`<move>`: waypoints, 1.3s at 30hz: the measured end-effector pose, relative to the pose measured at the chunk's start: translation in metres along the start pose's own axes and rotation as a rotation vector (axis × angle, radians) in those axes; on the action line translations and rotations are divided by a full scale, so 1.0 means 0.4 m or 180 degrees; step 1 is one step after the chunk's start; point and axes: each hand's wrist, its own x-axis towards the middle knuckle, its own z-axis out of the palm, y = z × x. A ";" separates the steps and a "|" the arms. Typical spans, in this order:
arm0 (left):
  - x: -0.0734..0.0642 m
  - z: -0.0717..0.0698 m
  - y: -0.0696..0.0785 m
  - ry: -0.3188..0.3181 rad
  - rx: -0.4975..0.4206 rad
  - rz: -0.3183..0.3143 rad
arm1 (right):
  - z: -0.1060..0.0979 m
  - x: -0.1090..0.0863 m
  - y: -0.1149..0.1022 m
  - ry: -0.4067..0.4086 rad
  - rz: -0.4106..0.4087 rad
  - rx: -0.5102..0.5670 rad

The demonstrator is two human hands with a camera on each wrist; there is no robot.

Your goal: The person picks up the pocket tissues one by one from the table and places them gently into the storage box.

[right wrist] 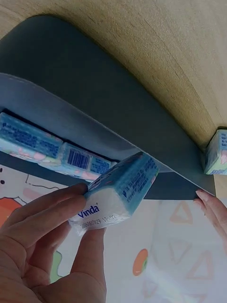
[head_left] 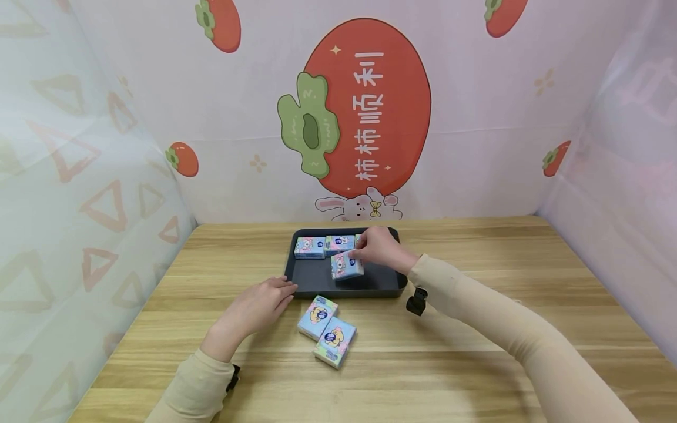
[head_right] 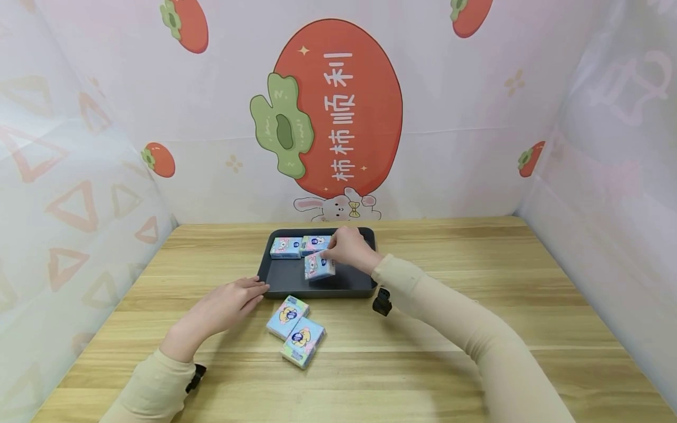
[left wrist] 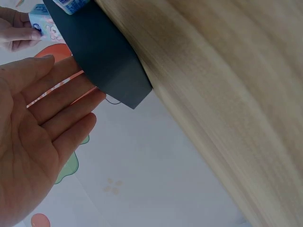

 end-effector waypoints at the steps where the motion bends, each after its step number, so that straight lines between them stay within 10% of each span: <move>1: 0.000 0.000 0.000 0.0005 0.0001 0.0002 | 0.002 0.002 0.000 0.0000 -0.0007 -0.0001; 39: -0.001 -0.006 0.002 -0.0067 -0.0043 -0.0022 | 0.062 0.078 -0.017 -0.0067 0.0364 0.0192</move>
